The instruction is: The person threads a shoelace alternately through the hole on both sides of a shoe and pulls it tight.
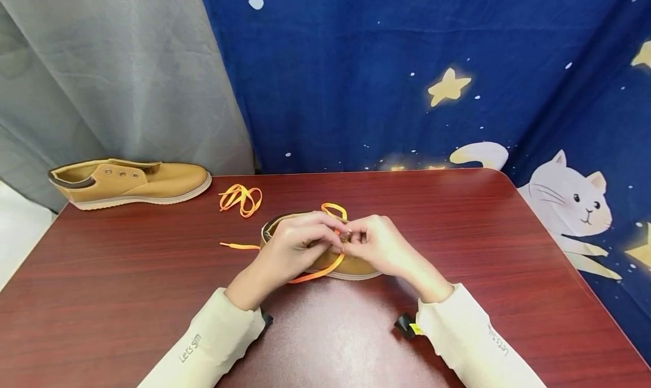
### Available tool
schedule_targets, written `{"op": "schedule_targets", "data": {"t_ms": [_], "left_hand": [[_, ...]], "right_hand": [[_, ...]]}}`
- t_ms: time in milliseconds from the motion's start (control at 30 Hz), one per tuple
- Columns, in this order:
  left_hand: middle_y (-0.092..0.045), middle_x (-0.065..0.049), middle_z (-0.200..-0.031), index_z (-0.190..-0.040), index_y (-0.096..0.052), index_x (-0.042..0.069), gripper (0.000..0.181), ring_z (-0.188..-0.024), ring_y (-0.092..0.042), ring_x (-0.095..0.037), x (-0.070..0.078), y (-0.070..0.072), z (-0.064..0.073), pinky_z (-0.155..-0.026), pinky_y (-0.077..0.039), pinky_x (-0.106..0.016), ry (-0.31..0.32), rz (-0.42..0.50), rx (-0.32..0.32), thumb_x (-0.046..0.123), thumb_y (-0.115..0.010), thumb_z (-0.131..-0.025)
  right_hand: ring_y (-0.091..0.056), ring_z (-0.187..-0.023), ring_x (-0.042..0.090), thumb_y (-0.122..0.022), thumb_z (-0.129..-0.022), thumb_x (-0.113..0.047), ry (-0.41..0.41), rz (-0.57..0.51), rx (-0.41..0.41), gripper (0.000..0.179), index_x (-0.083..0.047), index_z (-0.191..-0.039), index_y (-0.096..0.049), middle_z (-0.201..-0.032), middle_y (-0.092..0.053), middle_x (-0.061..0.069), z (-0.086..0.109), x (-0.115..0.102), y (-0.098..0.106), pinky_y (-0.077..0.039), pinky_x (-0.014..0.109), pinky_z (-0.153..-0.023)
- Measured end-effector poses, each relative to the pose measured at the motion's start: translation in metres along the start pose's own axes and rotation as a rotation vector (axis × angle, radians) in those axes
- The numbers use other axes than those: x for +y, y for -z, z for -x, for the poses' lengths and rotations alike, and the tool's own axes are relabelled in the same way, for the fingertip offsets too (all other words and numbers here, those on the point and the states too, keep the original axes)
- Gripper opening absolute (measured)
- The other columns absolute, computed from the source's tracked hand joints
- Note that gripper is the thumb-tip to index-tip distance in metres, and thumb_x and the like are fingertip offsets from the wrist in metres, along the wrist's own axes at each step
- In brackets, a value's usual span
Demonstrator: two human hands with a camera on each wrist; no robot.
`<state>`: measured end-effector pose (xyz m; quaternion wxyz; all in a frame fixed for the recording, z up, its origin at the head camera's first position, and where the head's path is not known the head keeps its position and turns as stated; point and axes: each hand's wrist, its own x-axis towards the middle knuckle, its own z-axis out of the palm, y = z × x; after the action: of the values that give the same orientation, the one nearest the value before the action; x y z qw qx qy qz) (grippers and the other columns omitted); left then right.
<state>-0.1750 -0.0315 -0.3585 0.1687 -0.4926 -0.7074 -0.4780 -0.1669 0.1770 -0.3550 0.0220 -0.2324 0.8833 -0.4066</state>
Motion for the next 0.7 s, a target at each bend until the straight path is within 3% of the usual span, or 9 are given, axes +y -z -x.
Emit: {"op": "schedule_targets", "data": {"t_ms": [167,333,700], "left_hand": [[-0.075,-0.008,-0.104,-0.083,-0.074,0.008,0.021,-0.101,-0.071,-0.021,-0.0011,-0.0005,0.0018,-0.091,-0.056,-0.026,-0.033,0.002,-0.018,-0.012,-0.071,-0.084],[-0.075,-0.007,-0.104,-0.085,-0.073,0.009,0.022,-0.099,-0.072,-0.019,-0.0016,-0.0005,0.0036,-0.087,-0.056,-0.022,-0.069,-0.023,-0.046,-0.012,-0.071,-0.083],[-0.074,0.000,-0.105,-0.085,-0.071,0.012,0.024,-0.098,-0.070,-0.012,0.0033,-0.0015,0.0070,-0.083,-0.053,-0.016,-0.120,-0.147,-0.128,-0.011,-0.071,-0.082]], "right_hand": [[-0.036,-0.052,-0.001,-0.073,-0.082,-0.006,0.006,0.021,0.018,0.011,-0.017,-0.081,-0.074,-0.057,-0.045,-0.011,0.0004,-0.0008,-0.0003,-0.029,0.018,-0.051],[-0.037,-0.053,0.001,-0.071,-0.081,-0.006,-0.023,0.033,0.000,0.012,-0.018,-0.080,-0.073,-0.057,-0.044,-0.012,0.0001,-0.0026,0.0005,-0.029,0.018,-0.052],[-0.040,-0.055,0.003,-0.076,-0.080,-0.008,-0.013,0.056,0.001,0.014,-0.019,-0.076,-0.071,-0.058,-0.047,-0.012,0.0007,-0.0012,0.0001,-0.034,0.018,-0.055]]}}
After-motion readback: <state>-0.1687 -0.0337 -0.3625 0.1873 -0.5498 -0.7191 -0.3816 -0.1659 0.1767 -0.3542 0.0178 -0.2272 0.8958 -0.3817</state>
